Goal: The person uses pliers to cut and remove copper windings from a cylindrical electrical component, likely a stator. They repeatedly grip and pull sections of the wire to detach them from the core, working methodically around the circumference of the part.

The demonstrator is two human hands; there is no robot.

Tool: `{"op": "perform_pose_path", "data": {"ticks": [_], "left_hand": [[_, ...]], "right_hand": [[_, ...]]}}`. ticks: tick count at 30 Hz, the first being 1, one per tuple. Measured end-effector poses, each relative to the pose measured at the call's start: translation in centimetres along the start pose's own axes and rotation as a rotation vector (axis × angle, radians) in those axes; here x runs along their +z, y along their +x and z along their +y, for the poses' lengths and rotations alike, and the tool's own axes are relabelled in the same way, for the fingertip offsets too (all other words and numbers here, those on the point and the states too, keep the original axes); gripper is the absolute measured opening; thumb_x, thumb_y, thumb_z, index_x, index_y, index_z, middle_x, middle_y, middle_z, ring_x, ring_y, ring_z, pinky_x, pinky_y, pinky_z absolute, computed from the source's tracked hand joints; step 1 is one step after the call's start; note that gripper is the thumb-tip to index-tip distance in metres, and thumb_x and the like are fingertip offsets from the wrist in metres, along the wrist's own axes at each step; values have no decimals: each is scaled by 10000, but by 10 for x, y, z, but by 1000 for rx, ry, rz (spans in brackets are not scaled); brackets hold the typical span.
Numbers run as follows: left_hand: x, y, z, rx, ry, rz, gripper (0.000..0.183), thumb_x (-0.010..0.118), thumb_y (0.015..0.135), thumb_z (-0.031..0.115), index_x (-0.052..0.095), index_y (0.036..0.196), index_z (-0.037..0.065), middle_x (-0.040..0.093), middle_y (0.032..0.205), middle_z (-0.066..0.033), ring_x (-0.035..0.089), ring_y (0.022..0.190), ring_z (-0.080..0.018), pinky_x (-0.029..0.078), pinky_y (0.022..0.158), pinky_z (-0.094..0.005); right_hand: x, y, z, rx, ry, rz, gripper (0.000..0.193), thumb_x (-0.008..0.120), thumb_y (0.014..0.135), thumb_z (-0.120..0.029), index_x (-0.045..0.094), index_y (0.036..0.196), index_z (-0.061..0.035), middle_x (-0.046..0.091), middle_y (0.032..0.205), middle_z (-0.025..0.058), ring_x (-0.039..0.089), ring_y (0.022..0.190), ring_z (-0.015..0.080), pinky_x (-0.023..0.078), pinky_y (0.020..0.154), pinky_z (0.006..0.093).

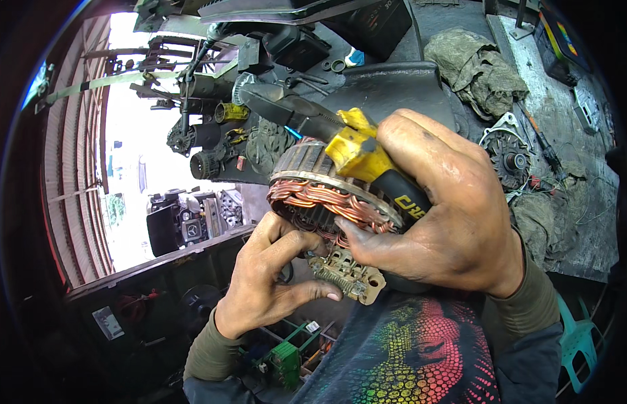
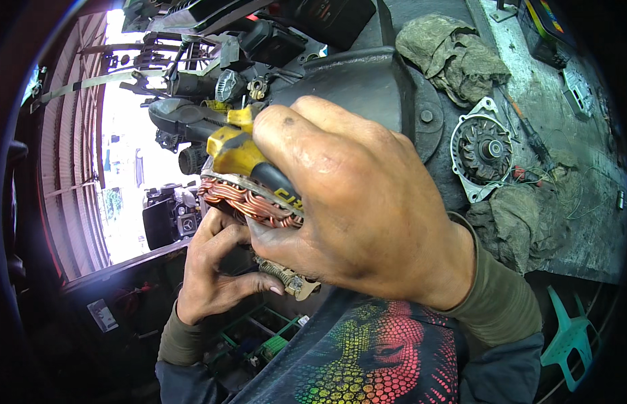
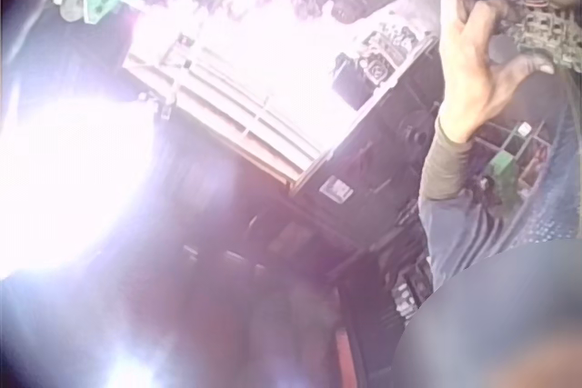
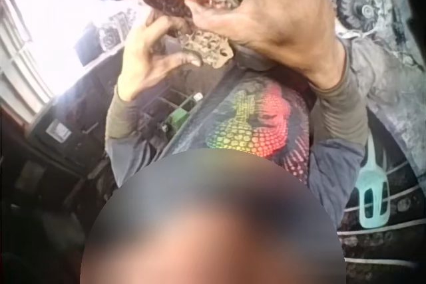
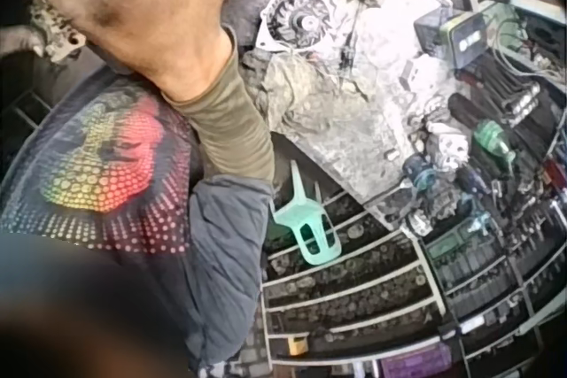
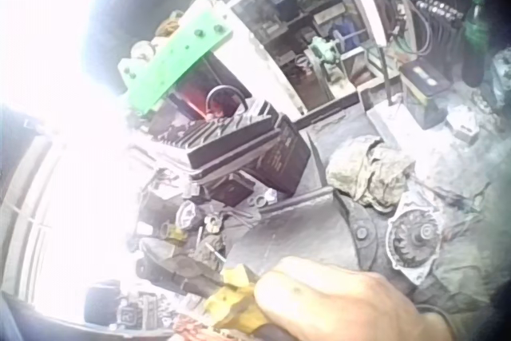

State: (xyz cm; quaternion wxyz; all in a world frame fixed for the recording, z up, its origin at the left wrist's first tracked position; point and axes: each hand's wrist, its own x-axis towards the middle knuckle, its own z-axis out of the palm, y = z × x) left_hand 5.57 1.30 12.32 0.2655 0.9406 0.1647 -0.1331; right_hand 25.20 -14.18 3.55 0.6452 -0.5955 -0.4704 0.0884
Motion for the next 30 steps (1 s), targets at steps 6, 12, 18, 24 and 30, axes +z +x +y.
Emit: {"op": "perform_pose_path", "data": {"ticks": [6,12,18,24,30], "left_hand": [[3,0,0,12,0,17,735,1025,594,329,760,1206,20,661,1248,-132,643,1134,-294,501,993,-431],[9,-2,0,136,32,84,495,991,631,252,738,996,34,620,921,-85,629,885,-289,526,798,-380],[9,-2,-3,209,55,71,447,978,635,243,699,912,28,587,890,-90,592,845,-295,490,740,-405],[11,2,-1,278,74,86,407,966,662,206,676,887,29,547,844,-88,553,807,-297,461,706,-412],[13,0,-10,287,77,8,397,966,674,199,677,896,41,550,858,-89,549,823,-295,456,718,-404]], "right_hand": [[2,1,-1,-22,25,32,446,880,627,-82,652,988,46,598,863,147,606,730,313,498,650,394],[5,2,-2,-12,17,45,404,867,624,-85,629,927,38,561,821,133,569,694,298,470,625,407],[5,0,-1,22,1,67,395,864,616,-126,609,875,30,534,790,122,543,674,287,450,612,403],[8,-1,-2,20,-1,86,400,860,604,-111,610,881,34,538,796,121,551,682,288,456,619,407],[6,-1,-4,-23,-43,46,414,873,607,-104,635,916,36,572,836,135,581,712,296,475,641,393]]}}
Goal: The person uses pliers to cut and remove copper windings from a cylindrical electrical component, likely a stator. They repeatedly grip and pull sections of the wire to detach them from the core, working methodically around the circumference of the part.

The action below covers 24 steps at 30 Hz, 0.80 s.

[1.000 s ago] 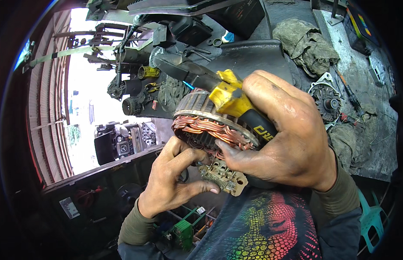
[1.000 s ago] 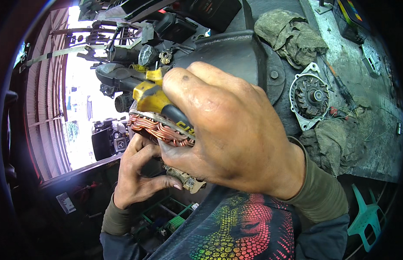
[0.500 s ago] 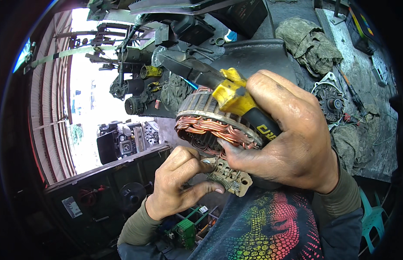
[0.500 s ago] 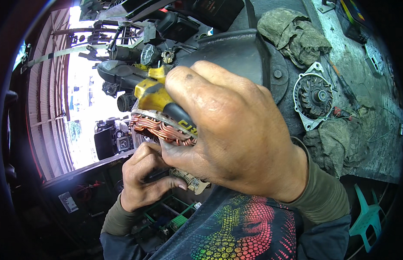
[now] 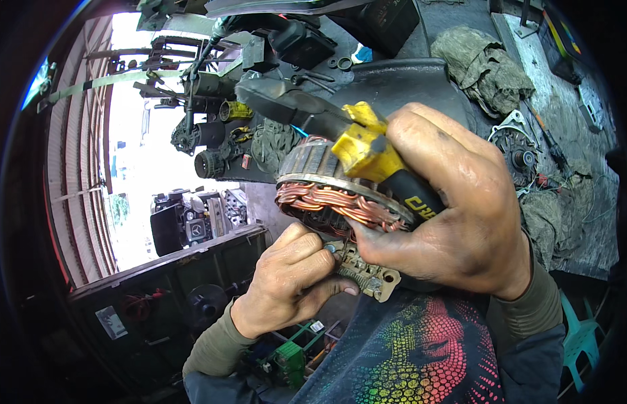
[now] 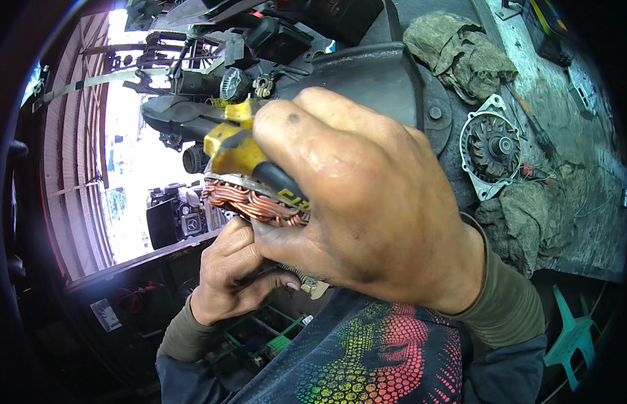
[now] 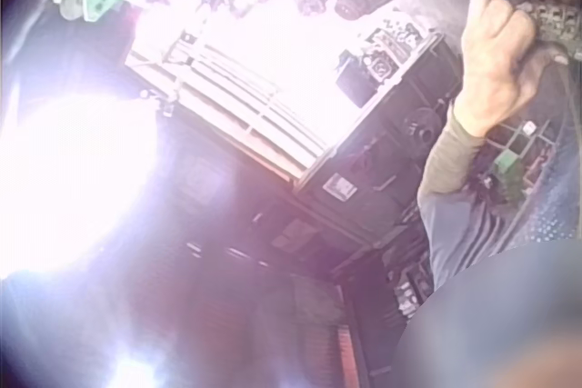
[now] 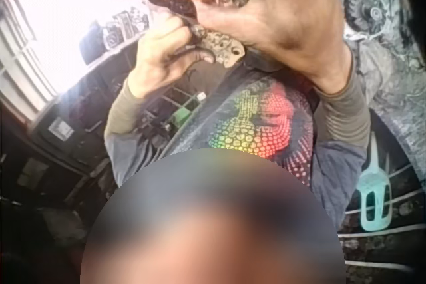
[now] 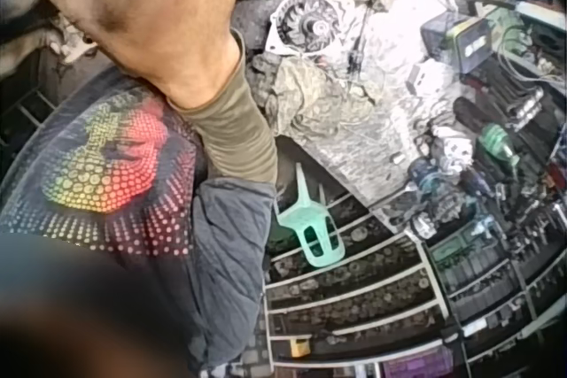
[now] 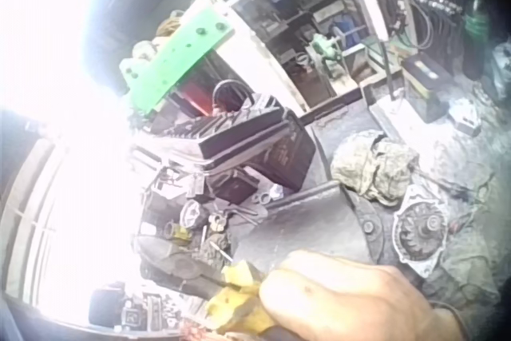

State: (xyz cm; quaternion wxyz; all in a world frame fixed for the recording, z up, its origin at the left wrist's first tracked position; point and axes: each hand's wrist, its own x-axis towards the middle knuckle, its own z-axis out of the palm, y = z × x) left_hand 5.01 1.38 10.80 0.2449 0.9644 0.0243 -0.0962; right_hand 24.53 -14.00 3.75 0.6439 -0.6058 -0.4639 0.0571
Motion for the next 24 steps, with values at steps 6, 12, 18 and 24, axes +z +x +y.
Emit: {"op": "perform_pose_path", "data": {"ticks": [6,12,18,24], "left_hand": [[26,-8,8,-394,-396,344,539,1022,660,239,681,1015,20,622,1007,-62,580,859,-197,516,774,-341],[39,-30,-5,-413,-481,252,667,999,722,279,699,1232,-28,679,1099,-85,667,1014,-186,562,885,-336],[63,-32,7,-468,-1335,376,449,804,968,112,522,1308,32,638,1144,-62,650,1085,-121,606,886,-320],[108,-24,18,-295,-1730,612,446,762,1001,59,504,1361,7,607,1222,-56,619,1167,-113,587,1009,-310]], "right_hand": [[-7,5,-1,-79,-63,-92,509,918,602,-104,654,1009,47,643,927,157,644,784,296,526,706,380],[-30,-7,5,-175,-278,-230,796,917,677,-121,574,1369,73,686,1258,238,706,1096,346,564,979,445],[-22,-52,20,469,-91,119,781,747,846,-35,441,1549,113,623,1427,230,651,1269,285,526,1097,409],[-23,-58,15,261,-440,99,488,861,890,-94,639,1305,38,712,1112,153,670,951,262,570,850,376]]}}
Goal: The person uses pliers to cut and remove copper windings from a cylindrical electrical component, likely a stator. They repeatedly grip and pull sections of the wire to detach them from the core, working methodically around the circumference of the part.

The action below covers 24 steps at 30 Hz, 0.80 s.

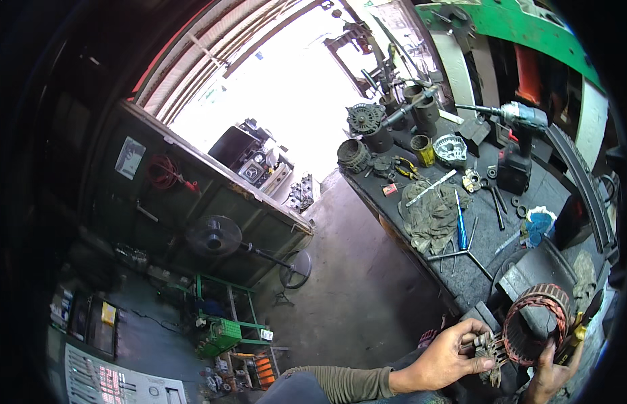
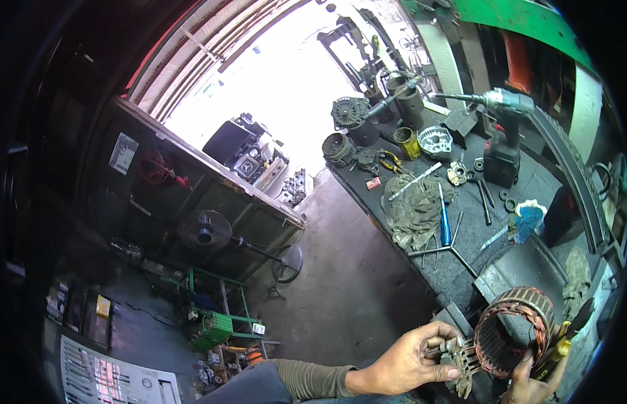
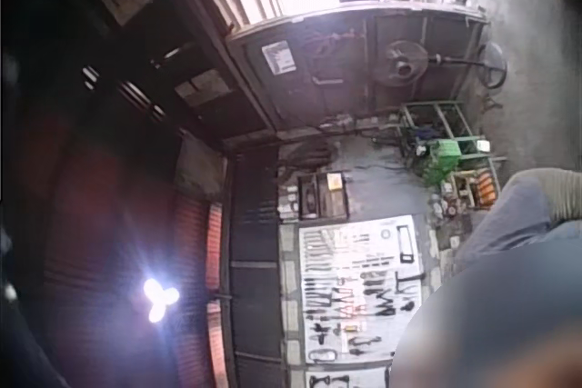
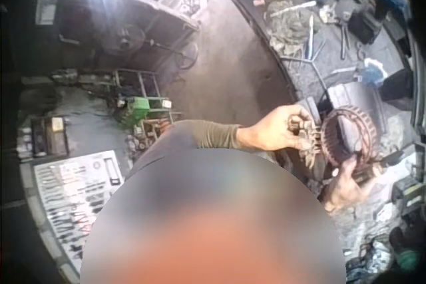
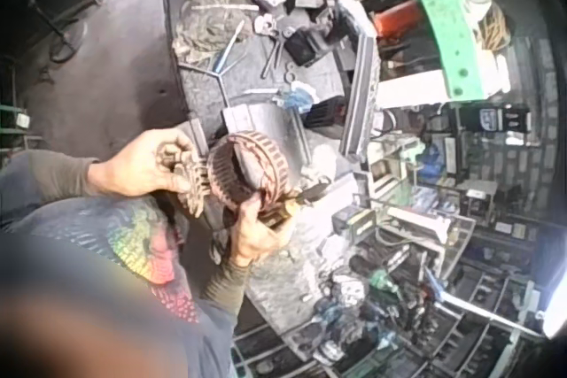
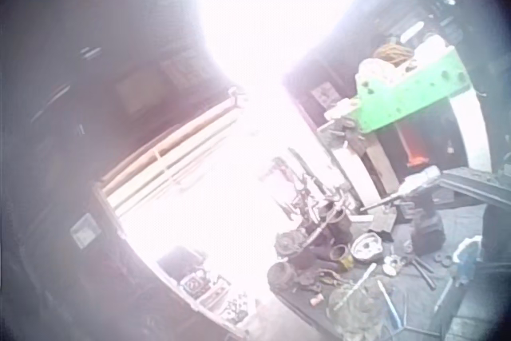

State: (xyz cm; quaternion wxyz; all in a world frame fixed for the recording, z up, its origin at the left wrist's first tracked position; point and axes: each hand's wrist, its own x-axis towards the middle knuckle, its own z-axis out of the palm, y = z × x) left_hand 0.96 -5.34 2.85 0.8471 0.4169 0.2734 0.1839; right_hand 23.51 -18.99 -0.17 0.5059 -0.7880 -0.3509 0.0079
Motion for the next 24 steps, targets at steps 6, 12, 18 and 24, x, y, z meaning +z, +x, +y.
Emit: {"op": "perform_pose_path", "data": {"ticks": [6,12,18,24], "left_hand": [[-10,-1,24,57,73,13,449,769,979,9,532,1360,-8,655,1220,-62,640,1127,-109,582,999,-311],[-22,-2,29,139,246,94,473,827,912,8,583,1317,-13,735,1170,-144,742,1036,-191,631,910,-351],[-20,-1,21,204,264,113,519,826,893,-63,532,1319,-92,723,1179,-187,729,1095,-214,625,975,-358],[-24,-5,15,231,306,115,590,850,879,-52,467,1325,-111,688,1213,-247,727,1117,-260,625,981,-371]], "right_hand": [[10,15,-41,-82,136,-148,437,796,969,-68,580,1332,44,688,1149,153,653,1011,248,585,821,385],[-5,4,-52,215,176,-141,663,923,804,-175,618,1328,93,658,1287,184,644,1154,270,498,1038,389],[-52,17,-55,196,118,-235,508,932,745,-277,611,979,40,621,1066,160,602,886,250,492,782,367],[-86,14,-99,-85,-171,-594,386,837,619,-168,563,813,23,633,954,228,660,795,361,538,689,425]]}}
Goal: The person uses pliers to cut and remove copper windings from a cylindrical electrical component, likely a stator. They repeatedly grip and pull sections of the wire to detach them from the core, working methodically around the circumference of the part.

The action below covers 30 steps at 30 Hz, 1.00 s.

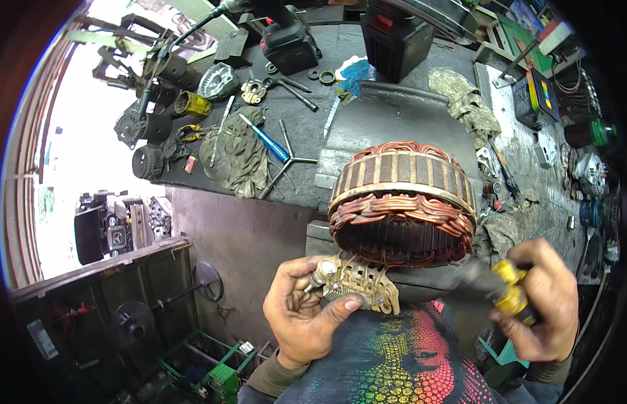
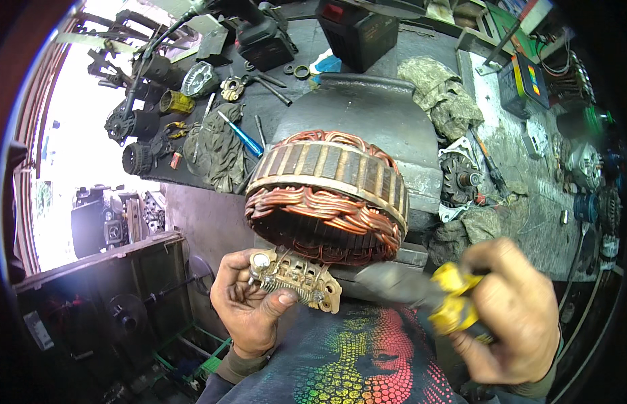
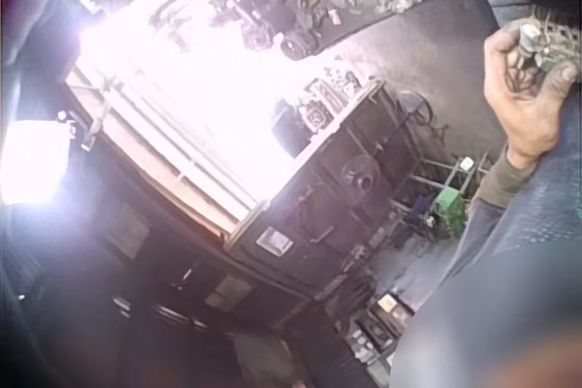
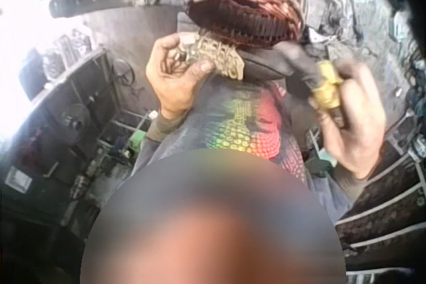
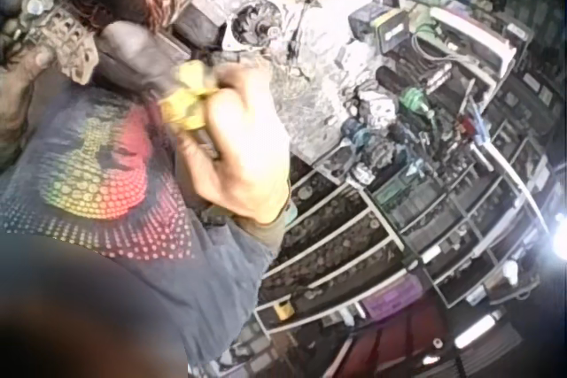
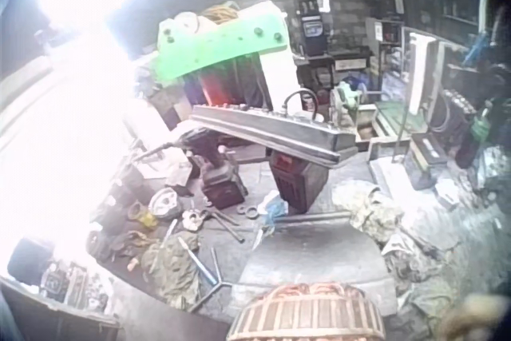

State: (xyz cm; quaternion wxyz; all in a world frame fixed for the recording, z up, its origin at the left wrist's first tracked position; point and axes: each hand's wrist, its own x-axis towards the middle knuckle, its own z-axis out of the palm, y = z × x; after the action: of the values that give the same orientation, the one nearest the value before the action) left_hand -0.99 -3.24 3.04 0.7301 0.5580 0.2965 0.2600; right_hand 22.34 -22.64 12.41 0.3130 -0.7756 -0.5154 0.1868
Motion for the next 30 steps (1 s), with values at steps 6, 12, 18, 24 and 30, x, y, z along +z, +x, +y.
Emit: {"op": "perform_pose_path", "data": {"ticks": [6,12,18,24,30], "left_hand": [[1,-6,-10,109,38,-6,616,877,863,-15,459,1307,-101,639,1292,-298,718,1148,-287,645,985,-392],[0,-5,-19,151,48,-31,663,902,859,70,422,1294,-72,628,1252,-350,727,1117,-304,674,914,-377],[-5,1,-20,161,64,-119,751,932,830,78,385,1336,-21,643,1245,-255,709,1141,-265,636,957,-371],[-7,5,-20,201,31,-132,648,893,866,49,405,1276,-63,650,1226,-341,736,1099,-306,660,889,-371],[-9,10,-13,141,-38,-149,650,863,889,8,403,1340,-80,654,1230,-307,731,1105,-301,644,932,-396]], "right_hand": [[-5,16,-41,-60,-366,-305,390,763,573,-200,575,852,-2,619,1091,252,629,838,378,501,711,475],[7,31,-75,2,-539,-400,403,754,613,-237,635,922,-6,631,1121,253,630,859,333,492,722,466],[20,30,-77,134,-400,-456,431,800,595,-230,637,936,-23,636,1116,213,643,865,329,498,696,458],[17,34,-83,95,-534,-306,446,786,544,-280,589,862,-37,640,1146,216,646,919,363,484,741,488],[11,18,-50,26,-216,87,506,878,657,-311,598,946,-4,653,1031,228,655,806,334,528,680,418]]}}
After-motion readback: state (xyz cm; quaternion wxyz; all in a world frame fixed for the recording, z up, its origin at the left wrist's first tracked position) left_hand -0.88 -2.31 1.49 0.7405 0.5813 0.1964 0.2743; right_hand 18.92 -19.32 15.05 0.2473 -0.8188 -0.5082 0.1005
